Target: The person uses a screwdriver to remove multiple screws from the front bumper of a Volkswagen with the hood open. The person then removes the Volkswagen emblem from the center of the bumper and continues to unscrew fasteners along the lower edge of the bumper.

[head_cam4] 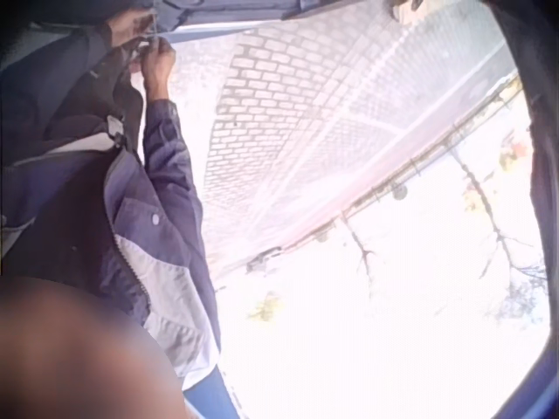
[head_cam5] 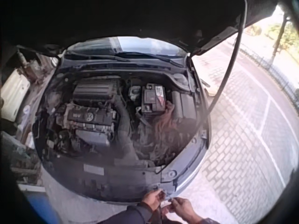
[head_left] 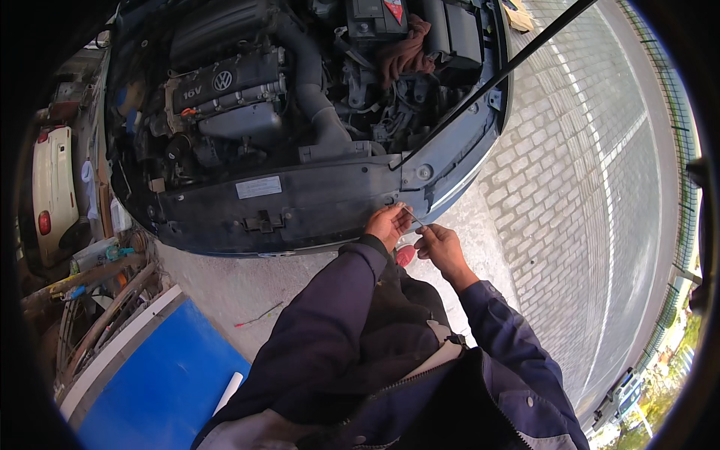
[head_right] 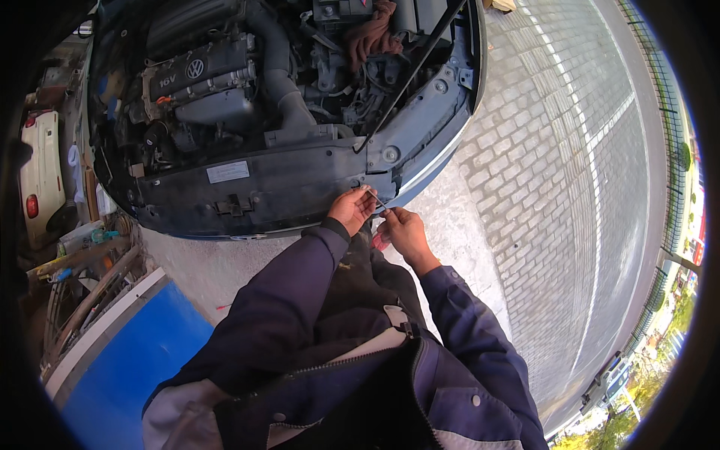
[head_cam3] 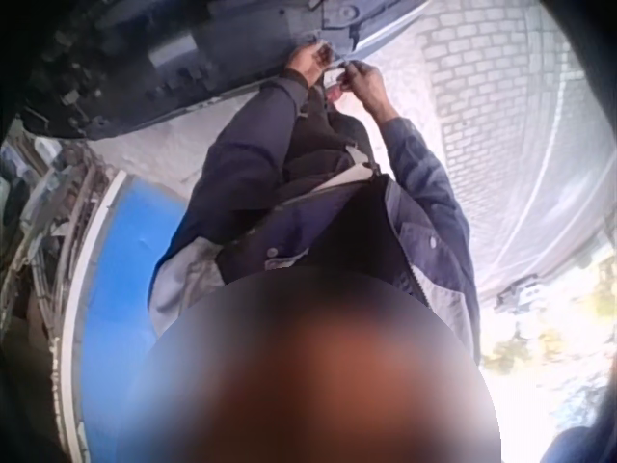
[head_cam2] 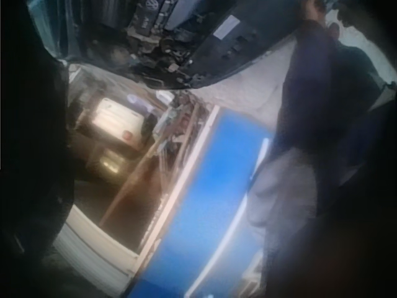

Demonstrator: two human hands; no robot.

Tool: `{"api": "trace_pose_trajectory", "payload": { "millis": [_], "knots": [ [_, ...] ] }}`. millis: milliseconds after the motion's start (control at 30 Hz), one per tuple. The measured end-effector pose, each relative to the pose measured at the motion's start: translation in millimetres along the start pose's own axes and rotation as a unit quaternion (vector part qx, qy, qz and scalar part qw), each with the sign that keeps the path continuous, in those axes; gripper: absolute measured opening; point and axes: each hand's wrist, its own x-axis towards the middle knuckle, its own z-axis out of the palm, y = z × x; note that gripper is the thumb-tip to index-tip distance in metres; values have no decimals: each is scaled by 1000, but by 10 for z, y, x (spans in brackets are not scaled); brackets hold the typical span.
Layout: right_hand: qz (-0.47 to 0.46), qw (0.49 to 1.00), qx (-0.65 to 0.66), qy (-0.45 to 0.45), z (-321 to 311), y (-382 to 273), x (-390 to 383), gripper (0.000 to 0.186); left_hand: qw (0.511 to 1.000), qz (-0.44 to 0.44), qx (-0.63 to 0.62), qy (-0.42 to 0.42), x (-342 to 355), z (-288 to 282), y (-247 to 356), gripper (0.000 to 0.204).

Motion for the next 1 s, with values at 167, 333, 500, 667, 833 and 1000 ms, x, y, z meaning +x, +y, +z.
{"api": "trace_pose_trajectory", "payload": {
  "millis": [167, 333, 500, 667, 833, 1000],
  "knots": [
    [-54, 992, -108, 35, 45, -71, 180, 30, 998, -4, -55, 38, 208, 22, -21, 17],
    [-114, 969, -207, 73, 115, -17, 309, 33, 997, -6, -66, 48, 273, 29, -22, 20],
    [-126, 949, -276, 86, 132, 45, 359, 36, 995, -25, -66, 66, 256, 23, 6, 21],
    [-169, 931, -310, 95, 138, 0, 387, 33, 997, -15, -49, 63, 243, 38, 34, 22],
    [-195, 912, -349, 92, 140, -81, 401, 34, 997, -16, -24, 66, 252, 59, 57, 22],
    [-231, 877, -408, 104, 168, -191, 392, 30, 997, -27, -12, 78, 280, 65, 99, 21]
  ]
}}
